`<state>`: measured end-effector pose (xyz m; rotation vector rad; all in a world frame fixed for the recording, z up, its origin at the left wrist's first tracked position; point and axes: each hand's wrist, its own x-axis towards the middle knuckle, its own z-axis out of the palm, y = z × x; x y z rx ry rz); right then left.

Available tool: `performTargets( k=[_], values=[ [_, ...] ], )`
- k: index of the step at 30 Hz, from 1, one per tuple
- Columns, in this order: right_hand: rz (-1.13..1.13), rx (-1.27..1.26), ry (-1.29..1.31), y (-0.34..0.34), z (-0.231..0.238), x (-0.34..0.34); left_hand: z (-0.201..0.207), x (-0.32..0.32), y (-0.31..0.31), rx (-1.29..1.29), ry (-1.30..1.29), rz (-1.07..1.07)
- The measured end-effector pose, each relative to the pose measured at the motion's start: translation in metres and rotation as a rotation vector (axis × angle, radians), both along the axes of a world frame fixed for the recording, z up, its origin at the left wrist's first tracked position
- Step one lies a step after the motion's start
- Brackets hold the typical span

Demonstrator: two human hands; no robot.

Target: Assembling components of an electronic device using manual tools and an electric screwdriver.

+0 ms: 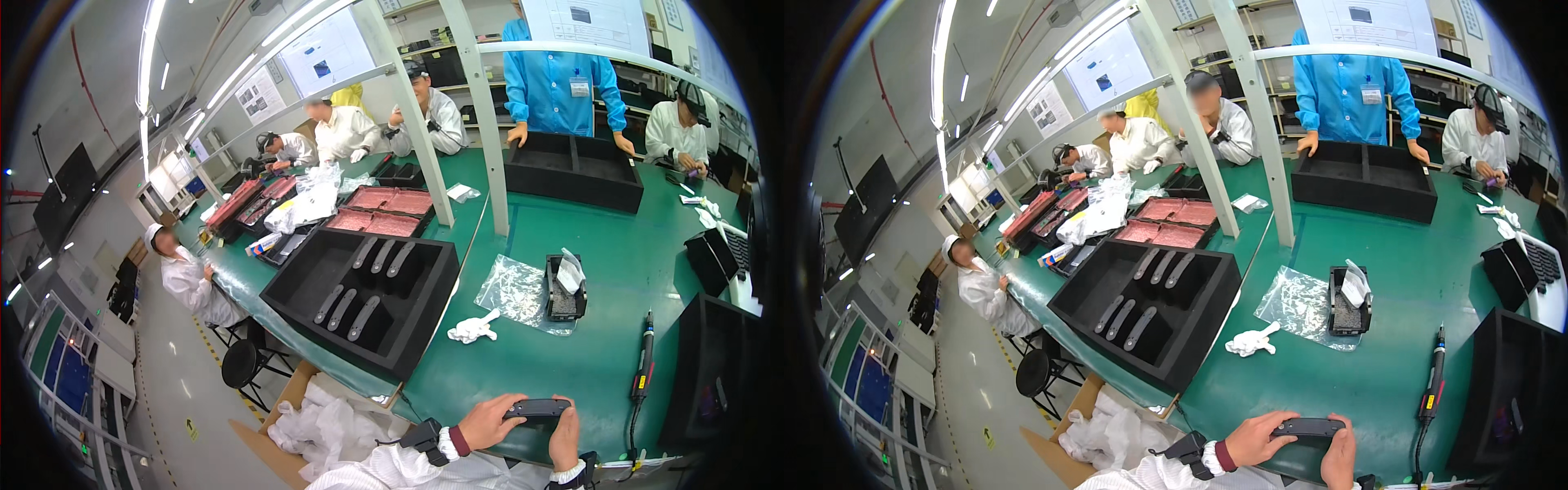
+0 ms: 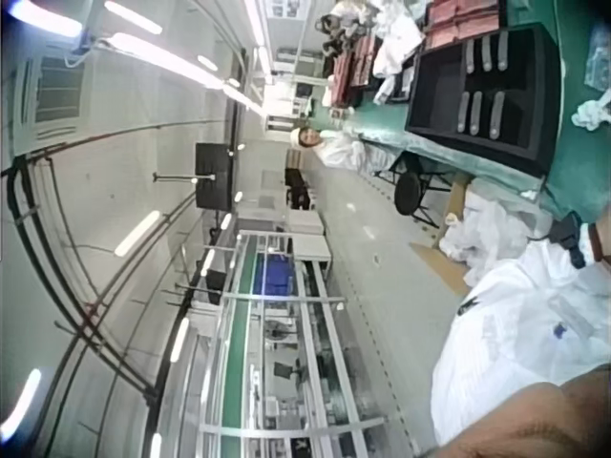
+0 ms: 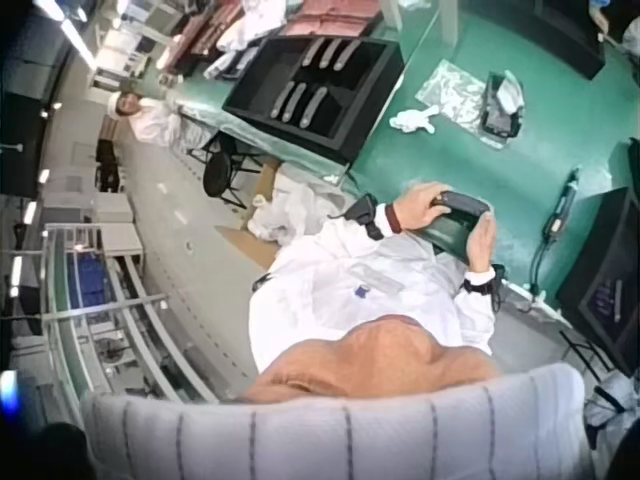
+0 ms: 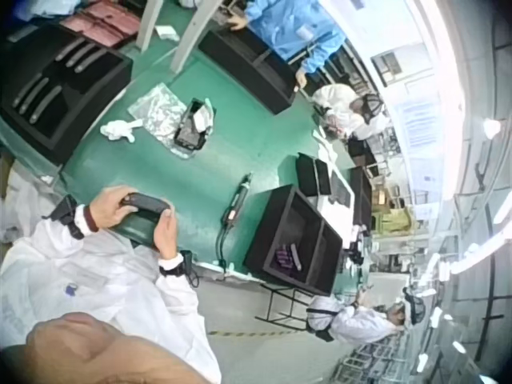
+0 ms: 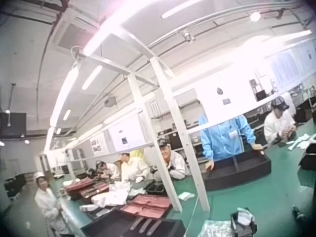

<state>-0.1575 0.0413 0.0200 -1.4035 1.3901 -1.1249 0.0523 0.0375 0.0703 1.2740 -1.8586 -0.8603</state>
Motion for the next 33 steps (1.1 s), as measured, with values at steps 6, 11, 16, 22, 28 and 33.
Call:
performTargets(
  k=[6,11,16,22,28,33],
  values=[
    [-0.035,0.038,-0.074,-0.001,-0.015,0.008,-0.003,-0.003,0.000,0.042,-0.063,0.015],
    [-0.046,0.038,-0.050,-0.003,-0.012,-0.001,-0.010,-0.010,-0.009,0.045,-0.050,0.005],
    [-0.301,-0.217,0.328,-0.034,0.035,-0.053,-0.004,-0.010,-0.007,0.030,-0.079,0.044],
    [-0.625,-0.310,0.264,-0.086,0.075,-0.110,-0.025,-0.008,-0.012,0.000,-0.020,0.106],
    [-0.182,-0.414,0.086,-0.064,0.097,-0.047,-0.030,-0.010,-0.005,0.042,-0.008,0.057],
    [-0.155,-0.178,-0.094,-0.033,0.045,-0.034,0.006,0.001,-0.003,-0.101,-0.272,0.082]
  ],
)
